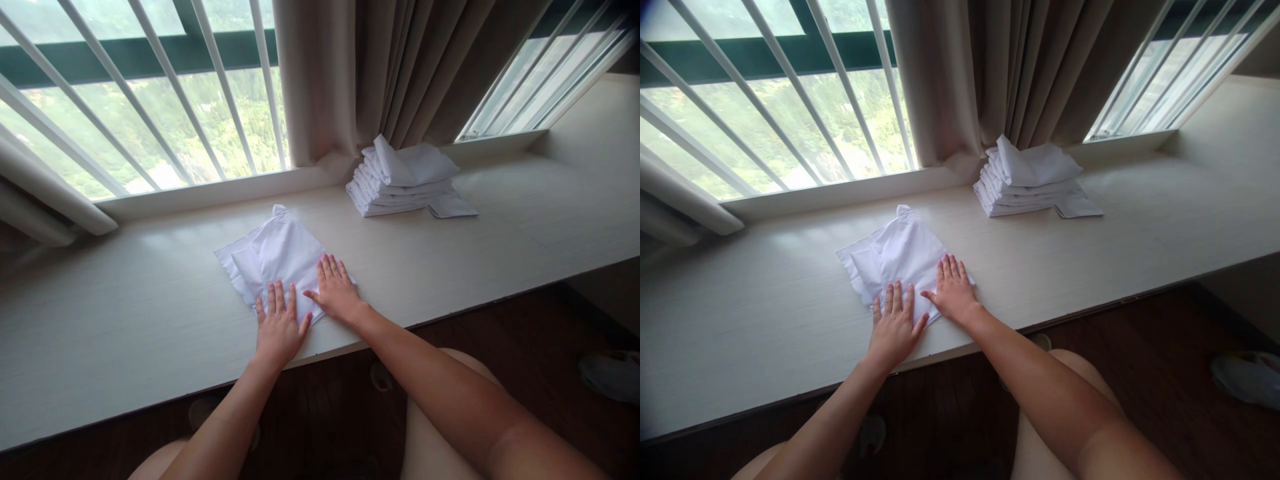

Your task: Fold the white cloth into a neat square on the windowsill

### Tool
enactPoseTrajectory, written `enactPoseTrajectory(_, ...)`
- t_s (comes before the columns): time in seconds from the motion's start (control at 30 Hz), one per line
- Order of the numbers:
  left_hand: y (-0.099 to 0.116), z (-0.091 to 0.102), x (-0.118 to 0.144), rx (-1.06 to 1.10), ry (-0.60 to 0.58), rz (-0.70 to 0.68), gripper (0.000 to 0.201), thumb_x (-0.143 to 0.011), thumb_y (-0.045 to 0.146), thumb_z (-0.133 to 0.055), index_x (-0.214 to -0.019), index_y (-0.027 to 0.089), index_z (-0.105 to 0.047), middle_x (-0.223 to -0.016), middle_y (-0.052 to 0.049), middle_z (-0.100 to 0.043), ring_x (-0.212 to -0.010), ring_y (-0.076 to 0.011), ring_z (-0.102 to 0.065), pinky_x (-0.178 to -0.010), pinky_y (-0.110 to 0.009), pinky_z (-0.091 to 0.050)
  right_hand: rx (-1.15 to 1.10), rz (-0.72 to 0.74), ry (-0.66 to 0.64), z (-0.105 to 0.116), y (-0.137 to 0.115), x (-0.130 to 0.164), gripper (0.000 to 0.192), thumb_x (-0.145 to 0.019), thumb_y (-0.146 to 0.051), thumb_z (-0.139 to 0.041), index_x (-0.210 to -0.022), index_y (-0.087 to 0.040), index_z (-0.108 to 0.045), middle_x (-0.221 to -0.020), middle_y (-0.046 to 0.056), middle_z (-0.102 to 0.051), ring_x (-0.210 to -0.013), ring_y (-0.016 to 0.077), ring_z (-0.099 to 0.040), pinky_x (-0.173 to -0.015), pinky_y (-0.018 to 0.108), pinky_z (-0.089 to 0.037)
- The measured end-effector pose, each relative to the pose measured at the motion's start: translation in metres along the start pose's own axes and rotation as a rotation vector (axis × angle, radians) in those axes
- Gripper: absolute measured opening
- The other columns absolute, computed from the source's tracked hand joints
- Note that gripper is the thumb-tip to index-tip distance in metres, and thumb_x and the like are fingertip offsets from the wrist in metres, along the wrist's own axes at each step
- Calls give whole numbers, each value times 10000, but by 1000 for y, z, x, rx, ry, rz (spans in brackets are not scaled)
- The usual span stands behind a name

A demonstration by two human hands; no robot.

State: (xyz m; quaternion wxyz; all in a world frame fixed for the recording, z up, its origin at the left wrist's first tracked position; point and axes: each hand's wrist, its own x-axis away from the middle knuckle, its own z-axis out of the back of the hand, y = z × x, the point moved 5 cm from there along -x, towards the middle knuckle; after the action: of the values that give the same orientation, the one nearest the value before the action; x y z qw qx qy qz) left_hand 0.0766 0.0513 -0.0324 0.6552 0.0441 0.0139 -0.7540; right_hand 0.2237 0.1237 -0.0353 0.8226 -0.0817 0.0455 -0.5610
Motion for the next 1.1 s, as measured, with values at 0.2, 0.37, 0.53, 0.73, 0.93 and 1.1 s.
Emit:
enactPoseTrajectory(0.2, -3, -3, 1, 8, -25, -2, 749, -989, 438, -465, -1666, 174, -285, -1750, -159, -125, -1641, -355, -116, -1310, -642, -138, -98, 298, 1, -7, -43, 15, 957, -1012, -743, -211, -1664, -42, -210, -1727, 185, -87, -1649, 296, -92, -1360, 501, -149)
enactPoseTrajectory(0.37, 1, 1, -1, -8, 1, -9, 784, -1012, 589, -404, -1653, 146, -316, -1740, -197, -150, -1636, -378, -125, -1288, -667, -171, -49, -56, -32, 1, 17, -10, 1038, -999, -752, -298, -1648, 44, -142, -1709, 247, -14, -1644, 344, -72, -1357, 520, -129)
enactPoseTrajectory(0.53, 0, -1, -1, -11, -10, 4, 786, -1008, 569, -423, -1656, 140, -306, -1743, -199, -123, -1637, -385, -109, -1290, -675, -152, -88, 35, 5, 11, -9, -2, 981, -1016, -741, -225, -1659, -1, -182, -1721, 210, -30, -1648, 338, -40, -1345, 580, -73)
enactPoseTrajectory(0.73, -1, 0, 0, -4, -54, -2, 745, -1005, 444, -456, -1670, 167, -265, -1753, -159, -81, -1644, -361, -86, -1308, -649, -139, -133, 284, -40, -1, -49, 10, 926, -1035, -712, -183, -1670, -39, -175, -1732, 175, -64, -1651, 281, -85, -1359, 510, -126)
enactPoseTrajectory(0.93, 1, 1, -1, -22, -47, -7, 791, -1016, 603, -402, -1664, 165, -285, -1744, -197, -108, -1638, -373, -110, -1295, -658, -164, -66, 19, -48, -3, 5, -21, 1011, -1013, -724, -315, -1652, 40, -140, -1721, 225, -2, -1649, 325, -45, -1367, 463, -95)
enactPoseTrajectory(1.1, 2, 3, -2, -41, -68, 10, 801, -1017, 616, -383, -1667, 161, -272, -1746, -192, -99, -1642, -367, -95, -1301, -646, -159, -135, -74, 6, 6, -8, -24, 958, -1030, -704, -280, -1642, 31, -229, -1719, 231, -55, -1644, 348, -72, -1356, 522, -85)
